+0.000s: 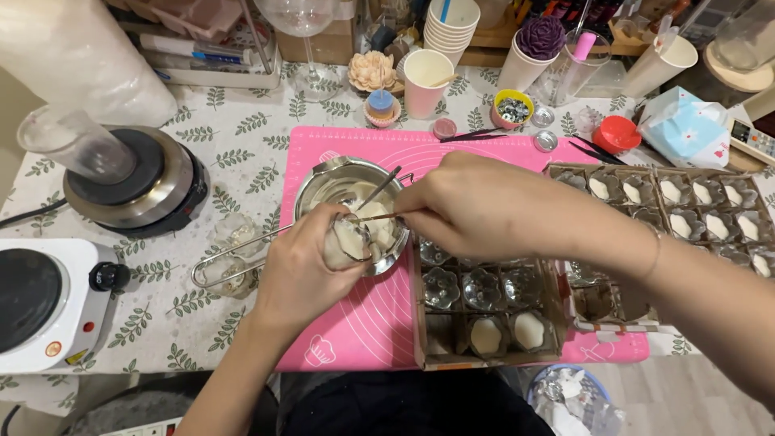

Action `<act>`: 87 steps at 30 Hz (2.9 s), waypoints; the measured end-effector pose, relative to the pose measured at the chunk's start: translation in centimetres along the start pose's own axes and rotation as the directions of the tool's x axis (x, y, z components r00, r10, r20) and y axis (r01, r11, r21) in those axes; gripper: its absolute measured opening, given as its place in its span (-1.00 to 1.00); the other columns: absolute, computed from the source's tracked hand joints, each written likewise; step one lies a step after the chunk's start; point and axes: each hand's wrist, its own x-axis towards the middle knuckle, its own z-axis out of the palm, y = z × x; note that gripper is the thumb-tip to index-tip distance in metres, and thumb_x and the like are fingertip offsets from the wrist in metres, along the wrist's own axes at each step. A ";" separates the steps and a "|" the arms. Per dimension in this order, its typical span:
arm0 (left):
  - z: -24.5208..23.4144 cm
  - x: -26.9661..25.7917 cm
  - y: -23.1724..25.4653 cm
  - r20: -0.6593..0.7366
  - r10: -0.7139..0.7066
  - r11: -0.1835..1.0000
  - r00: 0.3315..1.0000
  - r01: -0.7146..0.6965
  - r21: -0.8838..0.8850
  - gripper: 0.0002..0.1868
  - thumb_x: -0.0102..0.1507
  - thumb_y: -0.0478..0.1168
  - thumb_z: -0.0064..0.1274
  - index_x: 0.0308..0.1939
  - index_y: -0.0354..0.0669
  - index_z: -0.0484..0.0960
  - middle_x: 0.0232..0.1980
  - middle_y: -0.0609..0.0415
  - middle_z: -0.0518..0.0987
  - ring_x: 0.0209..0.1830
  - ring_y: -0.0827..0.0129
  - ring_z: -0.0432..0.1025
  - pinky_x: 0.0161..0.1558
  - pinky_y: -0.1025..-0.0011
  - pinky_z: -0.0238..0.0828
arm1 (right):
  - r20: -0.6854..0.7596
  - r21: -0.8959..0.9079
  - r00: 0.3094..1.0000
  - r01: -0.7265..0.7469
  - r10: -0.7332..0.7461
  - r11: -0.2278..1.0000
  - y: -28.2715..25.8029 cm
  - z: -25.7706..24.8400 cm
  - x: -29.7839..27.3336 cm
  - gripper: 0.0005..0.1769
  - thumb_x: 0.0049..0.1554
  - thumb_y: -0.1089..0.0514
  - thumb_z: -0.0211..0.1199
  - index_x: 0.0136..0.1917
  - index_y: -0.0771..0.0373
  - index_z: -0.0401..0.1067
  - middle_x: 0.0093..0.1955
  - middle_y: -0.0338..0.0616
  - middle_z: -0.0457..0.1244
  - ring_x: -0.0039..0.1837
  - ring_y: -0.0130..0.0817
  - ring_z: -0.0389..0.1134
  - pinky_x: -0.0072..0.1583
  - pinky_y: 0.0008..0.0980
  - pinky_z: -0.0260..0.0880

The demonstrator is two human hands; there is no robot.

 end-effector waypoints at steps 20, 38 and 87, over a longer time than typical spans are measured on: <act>-3.8 6.1 -0.8 0.126 -0.043 0.983 0.991 0.019 0.184 -0.57 0.00 -0.27 0.34 -0.10 -0.24 0.55 -0.22 -0.14 0.66 -0.23 0.00 0.61 -0.21 0.16 0.52 | -0.076 0.196 0.989 -0.108 0.125 0.975 7.0 3.9 2.7 -0.67 0.22 0.05 0.13 0.13 0.23 0.56 -0.34 0.00 0.37 -0.33 -0.16 0.39 -0.17 -0.14 0.40; -3.6 2.9 -1.3 0.156 -0.284 0.907 0.946 0.318 -0.277 -0.39 0.14 -0.35 0.22 0.26 -0.17 0.37 0.04 0.07 0.62 0.04 0.43 0.55 0.06 0.44 0.49 | -0.235 0.059 0.948 -0.206 0.214 0.977 4.9 6.5 -1.5 -0.64 0.18 0.09 0.09 0.21 0.14 0.50 -0.20 0.10 0.41 -0.14 0.11 0.45 -0.06 0.06 0.42; -0.7 1.5 0.5 -0.011 -0.435 0.888 0.900 0.431 0.161 -0.46 0.02 -0.11 0.38 -0.01 -0.29 0.58 -0.27 -0.24 0.68 -0.30 -0.03 0.63 -0.29 0.13 0.53 | -0.483 -0.219 0.867 0.016 -0.123 0.976 -2.7 10.0 -1.8 -0.72 0.04 0.29 0.21 0.06 0.37 0.40 -0.19 -0.12 0.22 -0.24 -0.29 0.40 -0.22 -0.30 0.41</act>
